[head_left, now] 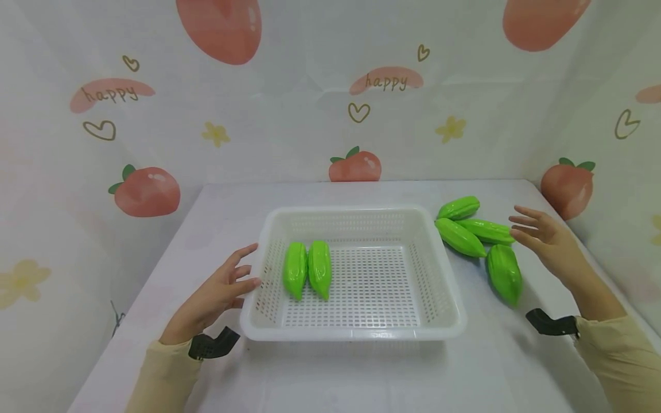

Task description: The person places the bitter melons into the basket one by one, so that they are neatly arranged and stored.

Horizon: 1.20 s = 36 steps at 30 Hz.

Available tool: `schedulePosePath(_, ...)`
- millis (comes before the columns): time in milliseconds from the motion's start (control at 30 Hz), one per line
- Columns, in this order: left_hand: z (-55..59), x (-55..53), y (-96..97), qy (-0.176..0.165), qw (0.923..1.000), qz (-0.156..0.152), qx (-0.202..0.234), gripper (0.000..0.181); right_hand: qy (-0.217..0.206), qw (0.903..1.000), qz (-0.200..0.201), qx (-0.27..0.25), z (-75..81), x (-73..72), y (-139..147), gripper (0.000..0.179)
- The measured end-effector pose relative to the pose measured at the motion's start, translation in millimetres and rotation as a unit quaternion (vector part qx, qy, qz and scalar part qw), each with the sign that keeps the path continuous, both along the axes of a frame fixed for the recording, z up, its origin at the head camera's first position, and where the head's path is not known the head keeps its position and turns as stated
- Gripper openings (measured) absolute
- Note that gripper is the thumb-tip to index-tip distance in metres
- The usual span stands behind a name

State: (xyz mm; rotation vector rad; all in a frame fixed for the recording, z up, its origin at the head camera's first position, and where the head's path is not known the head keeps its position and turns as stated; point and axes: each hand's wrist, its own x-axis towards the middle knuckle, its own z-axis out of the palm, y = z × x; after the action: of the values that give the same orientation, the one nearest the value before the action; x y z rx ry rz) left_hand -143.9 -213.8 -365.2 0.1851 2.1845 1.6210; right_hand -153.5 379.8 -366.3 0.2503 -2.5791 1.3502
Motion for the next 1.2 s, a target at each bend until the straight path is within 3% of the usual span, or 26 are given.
schedulePosePath(233,0.1,0.3,0.0,0.002,1.0,-0.002,-0.001,0.085,-0.061,0.995,-0.03,0.073,-17.4,5.8,10.1,0.058)
schedulePosePath(367,0.5,0.3,0.1,0.0,1.0,-0.002,-0.001,0.084,-0.1,0.9892,-0.024,0.105,-24.4,7.7,12.0,0.064)
schedulePosePath(600,0.8,0.1,0.4,0.0,1.0,-0.001,-0.001,0.084,-0.158,0.9819,0.004,0.105,-32.6,8.4,10.1,0.072)
schedulePosePath(767,0.8,0.5,0.3,0.001,1.0,-0.002,-0.001,0.085,-0.217,0.9699,0.01,0.109,-35.1,7.0,10.0,0.078)
schedulePosePath(1200,1.4,0.3,0.7,0.003,1.0,-0.003,-0.005,0.083,-0.268,0.9552,0.009,0.125,-37.5,1.7,11.9,0.084)
